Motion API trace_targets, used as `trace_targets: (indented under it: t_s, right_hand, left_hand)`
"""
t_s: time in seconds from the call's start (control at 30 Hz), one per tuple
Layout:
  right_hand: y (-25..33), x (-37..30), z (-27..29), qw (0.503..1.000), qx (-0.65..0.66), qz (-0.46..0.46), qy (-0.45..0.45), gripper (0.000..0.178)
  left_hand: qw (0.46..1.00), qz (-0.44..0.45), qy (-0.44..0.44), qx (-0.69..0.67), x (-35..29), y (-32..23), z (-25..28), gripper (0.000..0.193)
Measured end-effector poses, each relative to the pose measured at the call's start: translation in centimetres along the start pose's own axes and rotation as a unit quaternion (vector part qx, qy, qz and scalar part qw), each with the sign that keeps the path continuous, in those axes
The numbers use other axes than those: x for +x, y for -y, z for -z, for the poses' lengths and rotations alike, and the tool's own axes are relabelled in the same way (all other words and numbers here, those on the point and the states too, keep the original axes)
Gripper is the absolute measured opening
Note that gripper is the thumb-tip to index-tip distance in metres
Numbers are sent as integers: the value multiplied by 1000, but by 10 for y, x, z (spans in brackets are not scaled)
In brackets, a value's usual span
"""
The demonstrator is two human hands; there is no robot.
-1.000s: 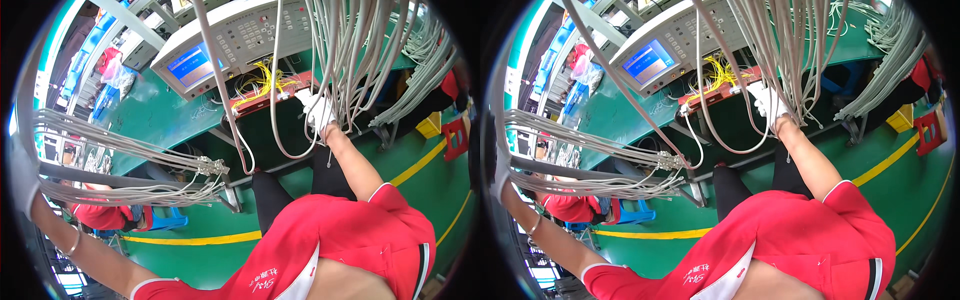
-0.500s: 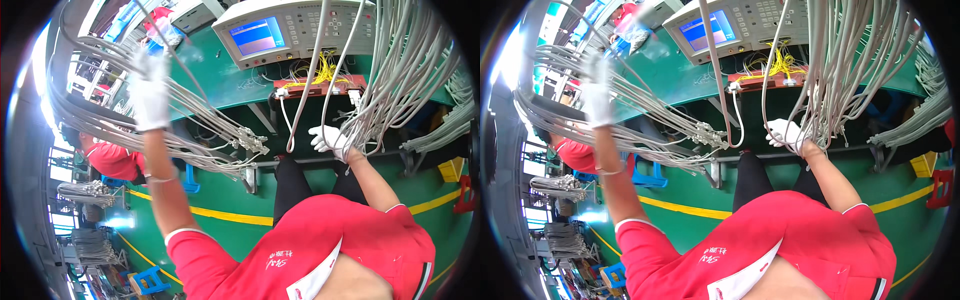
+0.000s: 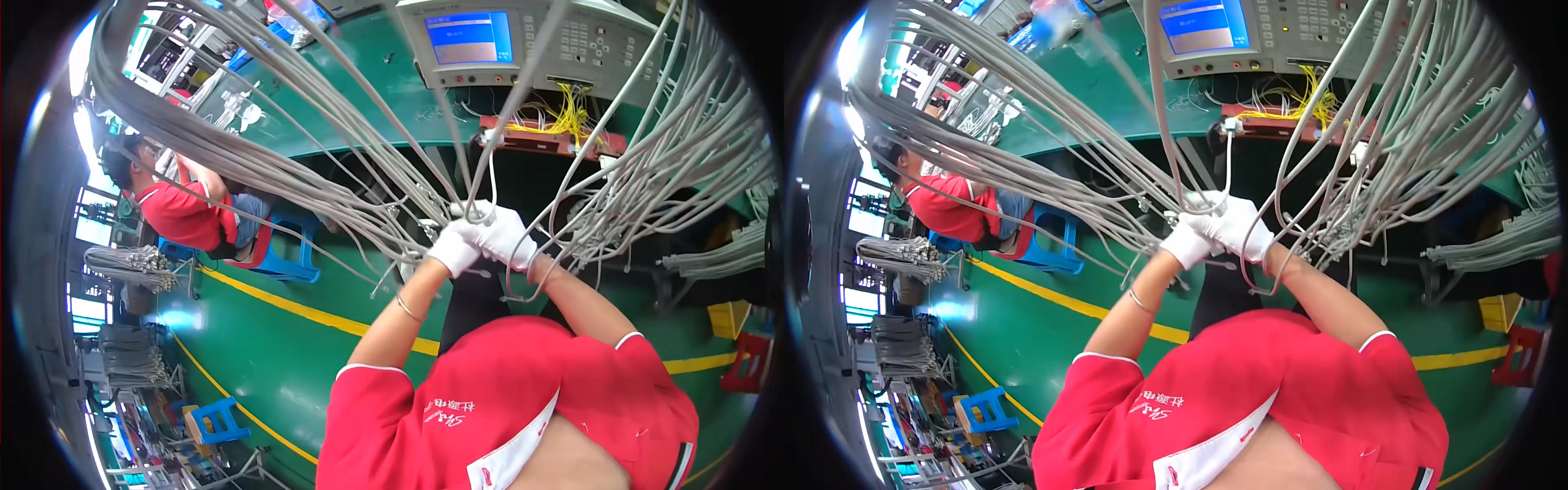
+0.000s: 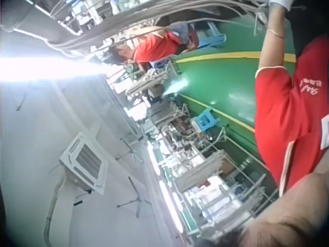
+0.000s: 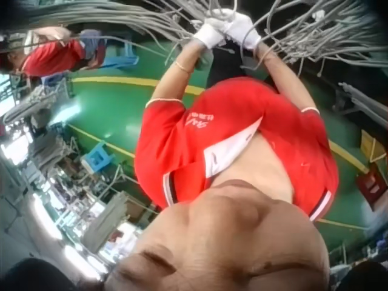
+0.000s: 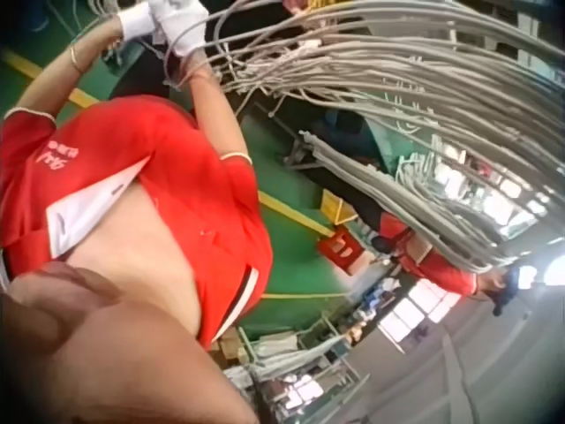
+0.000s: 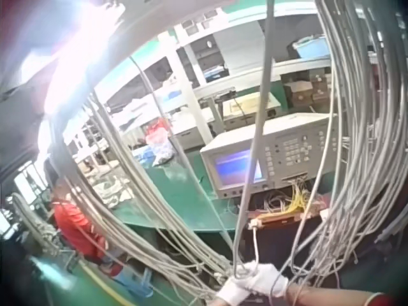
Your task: The person tests cables by repeatedly plugging cable connector ends into the ports of a testing device, unplugging them, and draping the cables over a rack.
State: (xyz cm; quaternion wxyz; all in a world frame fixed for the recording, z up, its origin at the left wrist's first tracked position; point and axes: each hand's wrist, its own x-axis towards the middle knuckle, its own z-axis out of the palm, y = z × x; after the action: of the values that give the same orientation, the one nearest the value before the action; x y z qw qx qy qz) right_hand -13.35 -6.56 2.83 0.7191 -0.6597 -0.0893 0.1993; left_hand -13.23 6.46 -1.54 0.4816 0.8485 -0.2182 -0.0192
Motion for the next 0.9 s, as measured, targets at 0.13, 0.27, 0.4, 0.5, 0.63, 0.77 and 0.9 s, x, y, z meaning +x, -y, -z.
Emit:
trace_targets:
  t_s: [0.13, 0.27, 0.4, 0.5, 0.63, 0.77, 0.9]
  right_hand:
    - [-13, 1, 20, 945, -261, 184, -65, 15]
    - [5, 2, 59, 977, -31, 61, -202, 20]
    - [-15, 3, 46, 977, -146, 128, -89, 20]
    - [-14, 10, 60, 976, 173, 42, -126, 23]
    - [16, 1, 107, 964, 141, 98, -202, 27]
    - [1, -13, 61, 950, -301, 52, -64, 18]
    - [-37, -15, 89, 903, -356, 162, -177, 28]
  left_hand:
    - [965, 89, 19, 245, -13, -59, 28, 24]
    - [930, 91, -349, 75, -65, -12, 93, 27]
    - [873, 51, -153, 461, -52, 2, 55, 15]
    - [880, 60, -236, 408, -70, 14, 58, 18]
    - [847, 87, -356, 385, -88, 38, 58, 17]
    - [956, 110, -258, 84, -80, 16, -23, 20]
    - [839, 410, -147, -326, -90, 50, -48, 28]
